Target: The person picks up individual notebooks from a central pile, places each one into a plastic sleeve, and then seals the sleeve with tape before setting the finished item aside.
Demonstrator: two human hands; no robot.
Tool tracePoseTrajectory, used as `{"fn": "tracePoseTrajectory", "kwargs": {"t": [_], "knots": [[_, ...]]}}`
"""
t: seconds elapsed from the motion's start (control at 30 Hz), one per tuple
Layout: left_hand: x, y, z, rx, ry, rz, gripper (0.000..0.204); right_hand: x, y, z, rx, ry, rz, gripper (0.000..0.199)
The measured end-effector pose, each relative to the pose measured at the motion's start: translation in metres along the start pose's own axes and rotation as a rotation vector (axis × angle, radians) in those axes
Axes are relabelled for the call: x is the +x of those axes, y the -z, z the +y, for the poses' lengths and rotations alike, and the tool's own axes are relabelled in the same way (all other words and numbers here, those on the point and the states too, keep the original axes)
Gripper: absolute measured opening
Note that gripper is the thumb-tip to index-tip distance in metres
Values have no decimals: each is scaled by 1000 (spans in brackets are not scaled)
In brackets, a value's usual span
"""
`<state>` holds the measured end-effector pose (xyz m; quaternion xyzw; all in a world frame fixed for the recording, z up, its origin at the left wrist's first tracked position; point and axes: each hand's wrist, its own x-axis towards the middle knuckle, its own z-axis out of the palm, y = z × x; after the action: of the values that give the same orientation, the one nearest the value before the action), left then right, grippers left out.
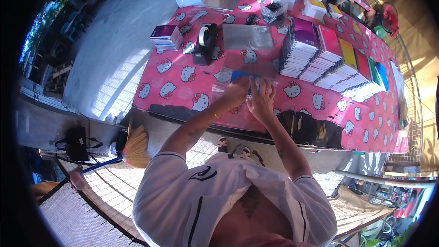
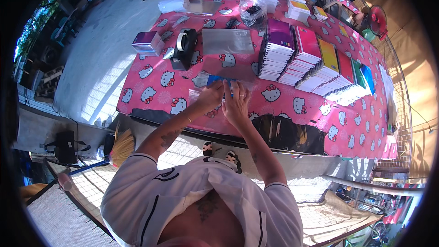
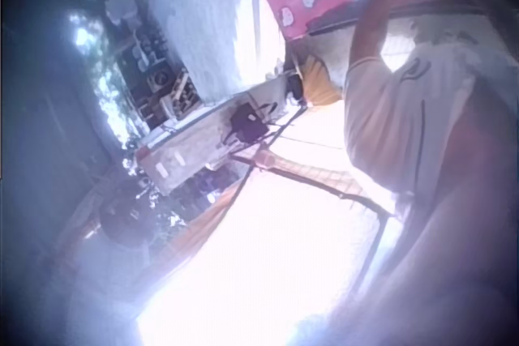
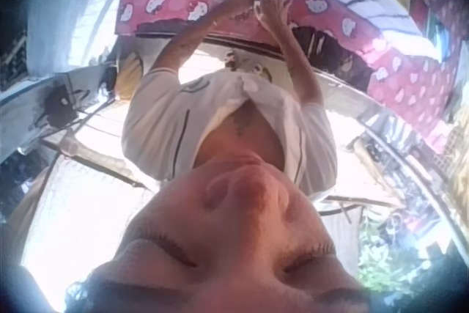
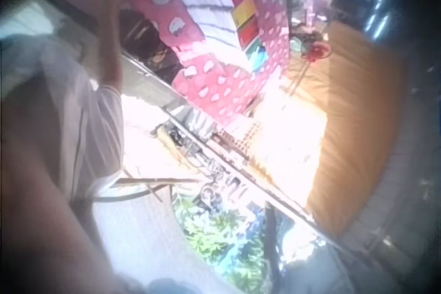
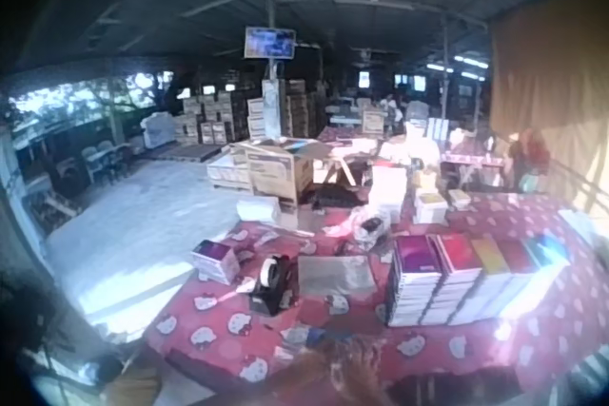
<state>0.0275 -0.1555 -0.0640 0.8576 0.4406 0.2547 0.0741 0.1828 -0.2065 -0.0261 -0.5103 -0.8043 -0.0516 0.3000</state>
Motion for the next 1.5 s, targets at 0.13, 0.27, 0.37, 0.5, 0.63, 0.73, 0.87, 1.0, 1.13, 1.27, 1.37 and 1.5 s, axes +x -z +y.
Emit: {"fn": "tracePoseTrajectory", "kwargs": {"t": [0.13,0.27,0.37,0.5,0.63,0.73,0.87,1.0,1.13,1.27,1.37,1.5], "knots": [[-11,3,1,43,-60,20,33,-9,-19,26,-218,97,-129,42],[-48,29,-3,297,104,187,43,-10,-23,31,-225,94,-95,35],[-43,37,-57,184,346,326,40,-12,-22,28,-193,84,-127,39],[-14,72,-165,-242,658,593,27,-9,-20,28,-103,88,-140,48],[-10,94,-221,-1076,853,169,28,-7,-16,25,-111,66,-183,51],[-1,80,-201,-1016,771,454,29,-8,-13,27,-132,30,-203,51],[-35,59,-185,-1083,921,527,30,-9,-12,29,-116,94,-137,49],[-7,99,-183,158,955,124,28,-9,-14,33,-94,121,-121,46],[-8,108,-127,-236,813,156,27,-12,-23,45,-144,148,-78,42],[20,40,-34,-658,694,-62,29,-8,-14,40,-45,180,-64,39],[42,28,20,-43,771,-195,33,-10,-17,44,-50,182,-51,38],[38,38,4,50,726,-390,51,-10,-17,49,-55,162,-132,37]]}}
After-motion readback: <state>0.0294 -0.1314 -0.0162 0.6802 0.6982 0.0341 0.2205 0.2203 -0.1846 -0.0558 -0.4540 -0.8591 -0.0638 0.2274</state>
